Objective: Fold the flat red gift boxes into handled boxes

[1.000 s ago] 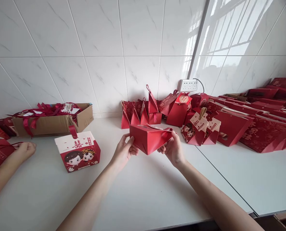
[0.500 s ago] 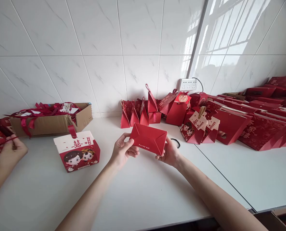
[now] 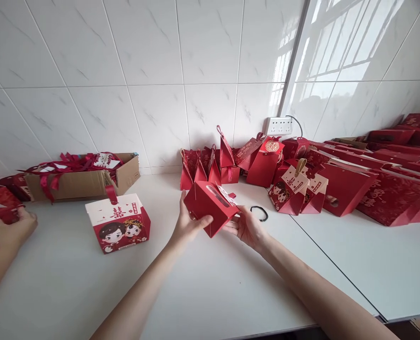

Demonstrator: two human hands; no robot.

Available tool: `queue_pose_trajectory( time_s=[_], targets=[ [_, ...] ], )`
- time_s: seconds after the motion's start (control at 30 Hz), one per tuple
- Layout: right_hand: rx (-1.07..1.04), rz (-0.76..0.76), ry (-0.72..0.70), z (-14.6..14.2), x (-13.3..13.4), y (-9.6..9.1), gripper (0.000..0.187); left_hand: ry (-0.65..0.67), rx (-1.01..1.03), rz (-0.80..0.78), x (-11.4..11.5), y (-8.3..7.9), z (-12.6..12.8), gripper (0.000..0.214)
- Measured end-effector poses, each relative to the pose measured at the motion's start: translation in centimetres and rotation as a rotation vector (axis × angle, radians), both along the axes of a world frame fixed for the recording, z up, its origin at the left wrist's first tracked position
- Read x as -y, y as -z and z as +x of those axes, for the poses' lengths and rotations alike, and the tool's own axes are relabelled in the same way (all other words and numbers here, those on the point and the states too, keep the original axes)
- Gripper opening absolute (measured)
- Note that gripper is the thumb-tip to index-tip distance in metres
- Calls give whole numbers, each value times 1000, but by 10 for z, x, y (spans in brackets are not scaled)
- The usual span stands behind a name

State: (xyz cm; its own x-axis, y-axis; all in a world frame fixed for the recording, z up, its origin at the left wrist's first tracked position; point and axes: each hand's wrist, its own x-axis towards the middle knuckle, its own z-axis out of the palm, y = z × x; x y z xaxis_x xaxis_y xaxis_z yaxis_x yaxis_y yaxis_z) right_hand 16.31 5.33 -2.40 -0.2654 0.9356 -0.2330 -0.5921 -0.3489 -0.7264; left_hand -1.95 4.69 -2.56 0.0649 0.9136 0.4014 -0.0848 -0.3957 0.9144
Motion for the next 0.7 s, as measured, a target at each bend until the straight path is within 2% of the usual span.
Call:
queue_pose_trajectory(
  time_s=[0.07,0.17,0.3,0.4,0.47,0.57,0.63,0.7],
  targets=[
    [-22,-6,2,-2,1,1,19,92,-32,69,3,-1,3,103],
    [-60,-20,21,-4,1,3,20,176,-79,103,9,2,8,95],
    [-179,9,107,-4,0,4,14,164,-369,130,14,19,13,92],
    [-228,93,110,1,0,1,10,254,-515,89,17,23,14,95],
    [-208,156,85,4,-1,-2,8,364,-442,50,19,15,13,94],
    [-123,269,141,5,-1,-3,12,455,-182,-12,19,0,10,88],
    [-31,368,226,4,0,-1,19,400,-8,-37,17,-6,8,84],
    [87,471,282,3,3,3,29,259,90,-64,14,-6,7,80]
  ],
)
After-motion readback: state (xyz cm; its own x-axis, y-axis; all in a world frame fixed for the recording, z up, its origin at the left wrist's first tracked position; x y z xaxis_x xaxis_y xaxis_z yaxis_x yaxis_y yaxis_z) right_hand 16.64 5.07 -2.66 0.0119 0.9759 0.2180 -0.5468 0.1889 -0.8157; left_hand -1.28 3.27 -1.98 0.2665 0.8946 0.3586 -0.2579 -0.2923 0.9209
